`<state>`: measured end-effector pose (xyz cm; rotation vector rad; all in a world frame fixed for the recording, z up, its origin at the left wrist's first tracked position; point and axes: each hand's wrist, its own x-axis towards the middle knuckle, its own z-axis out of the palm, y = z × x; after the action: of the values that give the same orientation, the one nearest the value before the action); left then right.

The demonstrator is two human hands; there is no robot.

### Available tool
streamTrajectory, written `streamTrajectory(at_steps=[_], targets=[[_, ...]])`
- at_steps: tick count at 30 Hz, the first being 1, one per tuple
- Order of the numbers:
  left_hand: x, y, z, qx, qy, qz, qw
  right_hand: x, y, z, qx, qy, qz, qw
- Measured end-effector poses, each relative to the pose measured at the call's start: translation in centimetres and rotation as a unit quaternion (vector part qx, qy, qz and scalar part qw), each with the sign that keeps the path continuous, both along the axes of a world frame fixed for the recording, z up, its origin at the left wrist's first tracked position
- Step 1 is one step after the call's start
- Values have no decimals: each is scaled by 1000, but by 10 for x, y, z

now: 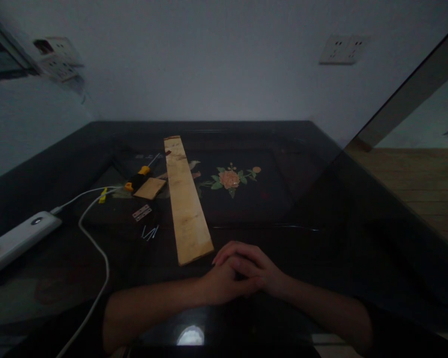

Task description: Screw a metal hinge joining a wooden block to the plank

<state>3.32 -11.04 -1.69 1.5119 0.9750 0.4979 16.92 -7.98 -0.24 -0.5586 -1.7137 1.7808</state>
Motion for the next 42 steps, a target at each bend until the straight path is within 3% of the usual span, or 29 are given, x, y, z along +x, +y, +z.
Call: streamTrajectory(at_steps=[23,37,42], targets=[[1,-1,-3,-23,-45,10,999,-1,0,1,-8,-1,-3,1000],[0,0,1,-4,-28,-6,1000,-2,-1,1,-6,-15,-9,1000],[1,0,2,-12,-6,16,1000,-2,0,1,-7,-12,-9,1000]])
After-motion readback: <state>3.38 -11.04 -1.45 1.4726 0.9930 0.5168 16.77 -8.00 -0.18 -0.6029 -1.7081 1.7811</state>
